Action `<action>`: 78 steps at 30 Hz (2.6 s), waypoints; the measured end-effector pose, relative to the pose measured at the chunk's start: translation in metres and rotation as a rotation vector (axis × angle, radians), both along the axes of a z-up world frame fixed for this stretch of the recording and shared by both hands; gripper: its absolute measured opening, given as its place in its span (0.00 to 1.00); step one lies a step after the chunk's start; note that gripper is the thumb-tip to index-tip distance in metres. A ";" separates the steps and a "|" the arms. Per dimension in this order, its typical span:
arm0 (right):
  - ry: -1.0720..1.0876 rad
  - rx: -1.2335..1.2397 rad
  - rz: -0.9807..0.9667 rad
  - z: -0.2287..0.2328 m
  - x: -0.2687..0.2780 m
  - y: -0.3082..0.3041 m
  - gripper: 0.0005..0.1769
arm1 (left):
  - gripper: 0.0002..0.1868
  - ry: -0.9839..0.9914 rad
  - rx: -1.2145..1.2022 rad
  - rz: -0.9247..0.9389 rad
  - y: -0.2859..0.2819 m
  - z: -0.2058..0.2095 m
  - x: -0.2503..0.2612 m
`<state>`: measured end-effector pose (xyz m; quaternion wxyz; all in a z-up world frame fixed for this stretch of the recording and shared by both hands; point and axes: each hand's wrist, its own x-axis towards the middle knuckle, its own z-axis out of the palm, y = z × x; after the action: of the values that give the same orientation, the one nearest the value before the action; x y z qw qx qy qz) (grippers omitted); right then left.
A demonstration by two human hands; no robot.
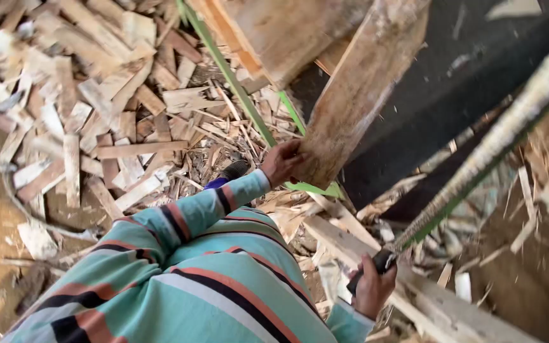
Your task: Handling and sorting thin wood veneers using a mechanical slicing machine in a workshop.
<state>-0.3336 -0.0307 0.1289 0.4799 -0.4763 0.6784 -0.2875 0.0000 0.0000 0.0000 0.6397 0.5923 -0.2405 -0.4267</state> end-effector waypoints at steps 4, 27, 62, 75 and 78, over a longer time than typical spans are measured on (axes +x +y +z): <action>0.038 0.042 -0.027 0.001 0.011 -0.005 0.22 | 0.20 -0.048 -0.131 0.216 0.042 0.027 0.049; 0.856 -0.289 -0.094 0.001 0.009 0.015 0.43 | 0.43 -0.750 0.080 0.537 -0.070 -0.063 0.278; 0.669 -0.303 0.016 0.019 0.014 0.018 0.30 | 0.37 -1.086 0.339 0.034 -0.256 -0.013 0.258; 0.641 -0.155 -0.038 0.035 0.031 0.000 0.29 | 0.51 -1.415 0.743 -0.192 -0.425 0.008 0.346; 0.664 -0.176 -0.027 0.018 0.021 0.004 0.31 | 0.50 -1.533 0.788 -0.144 -0.449 -0.025 0.368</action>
<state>-0.3123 -0.0266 0.1473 0.1861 -0.5743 0.7765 -0.1805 0.3678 -0.4486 -0.0252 0.0202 0.8786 -0.4771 -0.0013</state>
